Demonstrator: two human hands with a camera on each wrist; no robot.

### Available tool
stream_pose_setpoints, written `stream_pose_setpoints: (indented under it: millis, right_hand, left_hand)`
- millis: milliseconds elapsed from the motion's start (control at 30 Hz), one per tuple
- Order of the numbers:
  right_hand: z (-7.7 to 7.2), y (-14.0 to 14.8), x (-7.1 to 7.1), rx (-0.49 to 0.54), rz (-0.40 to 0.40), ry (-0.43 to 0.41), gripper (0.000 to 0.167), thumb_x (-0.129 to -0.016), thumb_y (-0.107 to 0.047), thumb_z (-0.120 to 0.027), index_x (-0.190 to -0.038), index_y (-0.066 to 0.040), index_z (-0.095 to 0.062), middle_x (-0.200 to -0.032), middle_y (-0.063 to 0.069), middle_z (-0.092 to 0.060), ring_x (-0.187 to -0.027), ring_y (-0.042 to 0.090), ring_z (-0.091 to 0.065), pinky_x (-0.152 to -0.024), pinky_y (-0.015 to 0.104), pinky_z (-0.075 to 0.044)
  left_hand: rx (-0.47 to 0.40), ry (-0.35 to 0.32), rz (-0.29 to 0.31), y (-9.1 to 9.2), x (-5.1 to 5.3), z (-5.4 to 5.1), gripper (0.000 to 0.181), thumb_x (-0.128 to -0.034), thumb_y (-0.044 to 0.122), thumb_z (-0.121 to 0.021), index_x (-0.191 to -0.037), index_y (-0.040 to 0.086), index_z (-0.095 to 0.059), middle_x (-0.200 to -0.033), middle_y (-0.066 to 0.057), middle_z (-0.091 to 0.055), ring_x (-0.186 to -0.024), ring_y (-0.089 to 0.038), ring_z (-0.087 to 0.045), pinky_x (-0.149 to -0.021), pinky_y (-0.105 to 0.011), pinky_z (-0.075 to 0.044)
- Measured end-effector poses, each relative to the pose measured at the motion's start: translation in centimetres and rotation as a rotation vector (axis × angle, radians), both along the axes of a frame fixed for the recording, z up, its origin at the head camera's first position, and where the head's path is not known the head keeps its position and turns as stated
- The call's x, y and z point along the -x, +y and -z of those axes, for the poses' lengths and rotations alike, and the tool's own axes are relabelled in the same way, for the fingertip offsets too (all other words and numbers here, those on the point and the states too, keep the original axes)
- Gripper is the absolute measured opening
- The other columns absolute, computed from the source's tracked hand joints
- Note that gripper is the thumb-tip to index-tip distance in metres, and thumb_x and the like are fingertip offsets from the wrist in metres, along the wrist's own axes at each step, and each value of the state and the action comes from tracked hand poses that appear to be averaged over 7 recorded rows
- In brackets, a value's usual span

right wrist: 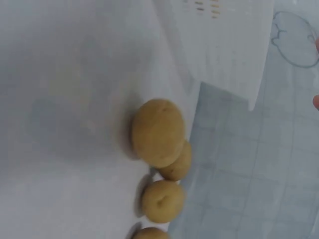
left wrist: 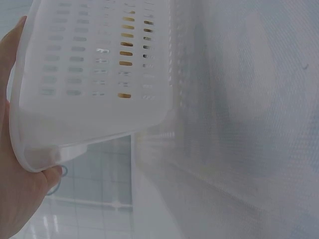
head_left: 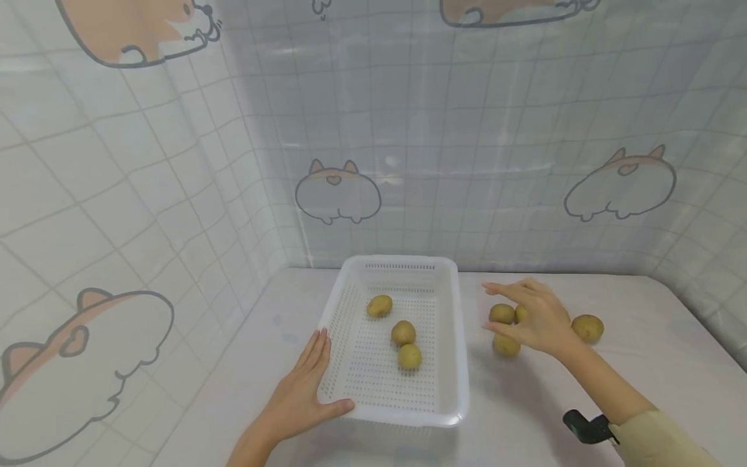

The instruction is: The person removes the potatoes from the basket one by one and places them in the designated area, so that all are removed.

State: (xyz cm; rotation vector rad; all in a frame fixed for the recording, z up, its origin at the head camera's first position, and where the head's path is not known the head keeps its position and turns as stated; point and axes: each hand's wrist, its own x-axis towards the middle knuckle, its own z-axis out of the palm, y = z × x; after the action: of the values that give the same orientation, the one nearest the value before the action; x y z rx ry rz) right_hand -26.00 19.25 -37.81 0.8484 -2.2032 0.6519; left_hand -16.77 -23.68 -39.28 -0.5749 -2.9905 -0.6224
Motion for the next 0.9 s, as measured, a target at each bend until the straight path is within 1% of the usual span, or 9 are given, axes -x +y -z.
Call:
stream_pose_setpoints:
  millis: [67,133,200,333,400,467,700,900]
  right_hand:
    - [-0.4,-0.5,0.0,-0.007,-0.004,-0.008,0.063,-0.065,-0.048,-0.085,-0.116,-0.014,-0.071,-0.101,-0.004,-0.073,-0.088,0.014,-0.056,-0.066,0.029,-0.041]
    - [-0.7,-1.1,0.2,-0.010,-0.020,-0.008,0.063,-0.065,-0.047,-0.086,-0.116,-0.014,-0.071,-0.100,-0.004,-0.073,-0.089,0.015,-0.056,-0.067,0.030,-0.042]
    - [-1.0,-1.6,0.4,-0.003,-0.054,-0.002,0.062,-0.067,-0.050,-0.083,-0.117,-0.014,-0.071,-0.102,-0.002,-0.073,-0.090,0.015,-0.056,-0.070,0.030,-0.041]
    - [-1.6,-2.6,0.8,0.003,-0.112,0.037,0.063,-0.071,-0.055,-0.079,-0.117,-0.014,-0.071,-0.105,-0.001,-0.073,-0.089,0.015,-0.056,-0.072,0.028,-0.040]
    - [-1.8,-3.1,1.0,0.004,-0.131,0.055,0.063,-0.072,-0.057,-0.077,-0.117,-0.013,-0.071,-0.105,-0.001,-0.073,-0.089,0.015,-0.056,-0.073,0.029,-0.041]
    - [-2.1,-3.7,1.0,0.012,-0.148,0.056,0.064,-0.073,-0.060,-0.074,-0.116,-0.013,-0.071,-0.104,-0.002,-0.073,-0.088,0.015,-0.056,-0.072,0.029,-0.042]
    - [-3.3,-5.5,0.7,-0.006,-0.168,0.048,0.061,-0.070,-0.052,-0.081,-0.115,-0.013,-0.071,-0.105,-0.003,-0.073,-0.086,0.014,-0.055,-0.072,0.034,-0.043]
    - [-3.9,-6.9,0.8,-0.034,-0.193,0.046,0.060,-0.070,-0.053,-0.081,-0.115,-0.015,-0.071,-0.105,-0.004,-0.072,-0.086,0.014,-0.054,-0.074,0.034,-0.042]
  left_hand:
    - [-0.001,-0.002,-0.001,0.0,0.0,0.0,0.117,-0.0746,0.069,-0.066,-0.149,-0.008,-0.018,-0.159,-0.019,-0.009,-0.146,-0.032,-0.007,-0.110,-0.046,-0.022]
    - [0.002,0.000,0.000,0.0,0.0,0.0,0.117,-0.0746,0.069,-0.066,-0.149,-0.008,-0.019,-0.159,-0.019,-0.009,-0.146,-0.032,-0.007,-0.110,-0.046,-0.022]
    - [0.005,0.002,0.003,0.0,0.0,0.0,0.117,-0.0747,0.069,-0.066,-0.148,-0.009,-0.019,-0.158,-0.019,-0.009,-0.146,-0.033,-0.008,-0.110,-0.046,-0.022]
    - [0.006,0.007,0.006,0.0,0.0,0.0,0.116,-0.0748,0.067,-0.067,-0.148,-0.009,-0.019,-0.158,-0.020,-0.010,-0.145,-0.035,-0.009,-0.110,-0.046,-0.022]
    - [0.005,0.006,0.005,0.0,0.0,0.0,0.116,-0.0747,0.067,-0.067,-0.148,-0.009,-0.019,-0.158,-0.019,-0.009,-0.146,-0.034,-0.008,-0.111,-0.046,-0.022]
    - [0.003,0.007,0.004,0.0,0.0,0.0,0.116,-0.0747,0.067,-0.067,-0.148,-0.009,-0.019,-0.159,-0.019,-0.009,-0.146,-0.033,-0.008,-0.111,-0.045,-0.021]
    - [-0.001,0.000,0.003,0.0,0.0,0.0,0.117,-0.0750,0.070,-0.064,-0.149,-0.008,-0.018,-0.159,-0.018,-0.008,-0.146,-0.031,-0.006,-0.111,-0.045,-0.022]
    - [0.002,0.012,0.005,-0.1,0.0,0.2,0.117,-0.0749,0.071,-0.063,-0.149,-0.007,-0.018,-0.159,-0.017,-0.008,-0.146,-0.030,-0.006,-0.111,-0.045,-0.022]
